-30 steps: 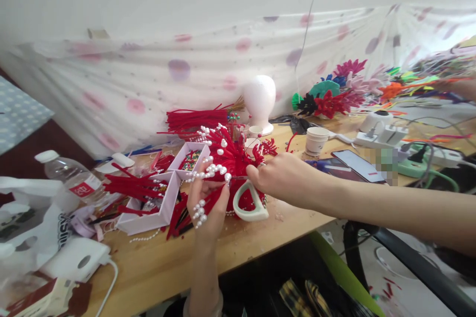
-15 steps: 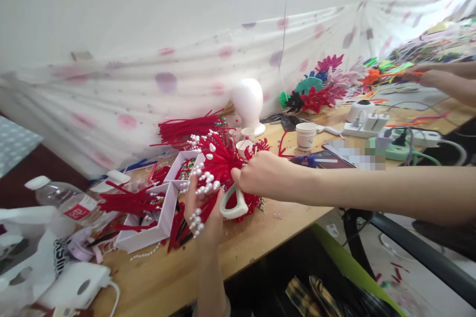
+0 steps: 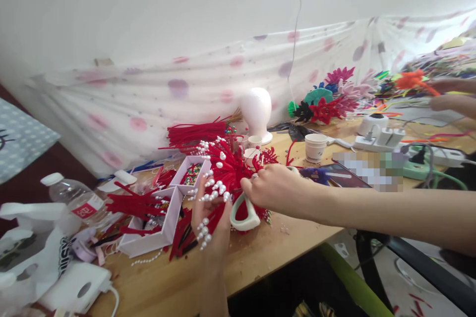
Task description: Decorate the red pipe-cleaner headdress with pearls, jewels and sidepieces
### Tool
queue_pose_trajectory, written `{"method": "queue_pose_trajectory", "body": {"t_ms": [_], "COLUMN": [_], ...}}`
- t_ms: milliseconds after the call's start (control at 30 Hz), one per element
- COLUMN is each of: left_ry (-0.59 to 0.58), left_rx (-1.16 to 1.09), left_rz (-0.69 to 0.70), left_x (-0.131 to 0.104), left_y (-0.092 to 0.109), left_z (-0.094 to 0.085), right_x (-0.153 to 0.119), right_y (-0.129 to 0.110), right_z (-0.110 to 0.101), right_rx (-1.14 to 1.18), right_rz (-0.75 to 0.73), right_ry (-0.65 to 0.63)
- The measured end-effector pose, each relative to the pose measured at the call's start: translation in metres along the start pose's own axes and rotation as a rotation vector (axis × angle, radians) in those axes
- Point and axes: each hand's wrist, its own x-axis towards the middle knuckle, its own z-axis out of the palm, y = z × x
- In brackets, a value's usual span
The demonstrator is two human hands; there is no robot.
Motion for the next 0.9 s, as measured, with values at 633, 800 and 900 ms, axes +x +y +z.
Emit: {"method": "queue_pose_trajectory", "body": {"t_ms": [633,800,900], "left_ry": [0.023,0.015,0.014], "left_rx": [0.044,0.056,0.084], "left_rz": [0.006,0.015,0.004], "left_x": [-0.006,-0.002,0.0], "left_y": [0.008,0.012,0.012], "left_z": [0.004,0.001,-0.001], "right_x": [-0.024,-0.051,-0.07], "right_y": [0.012,0.026,0.03], "right_z": [0.021,0.011,0.008], "right_rx": [-0.126,-0.122,-0.076], "right_rz": [-0.014,-0.015,0.027], "right_ry": [0.225,0.279,0.307]}}
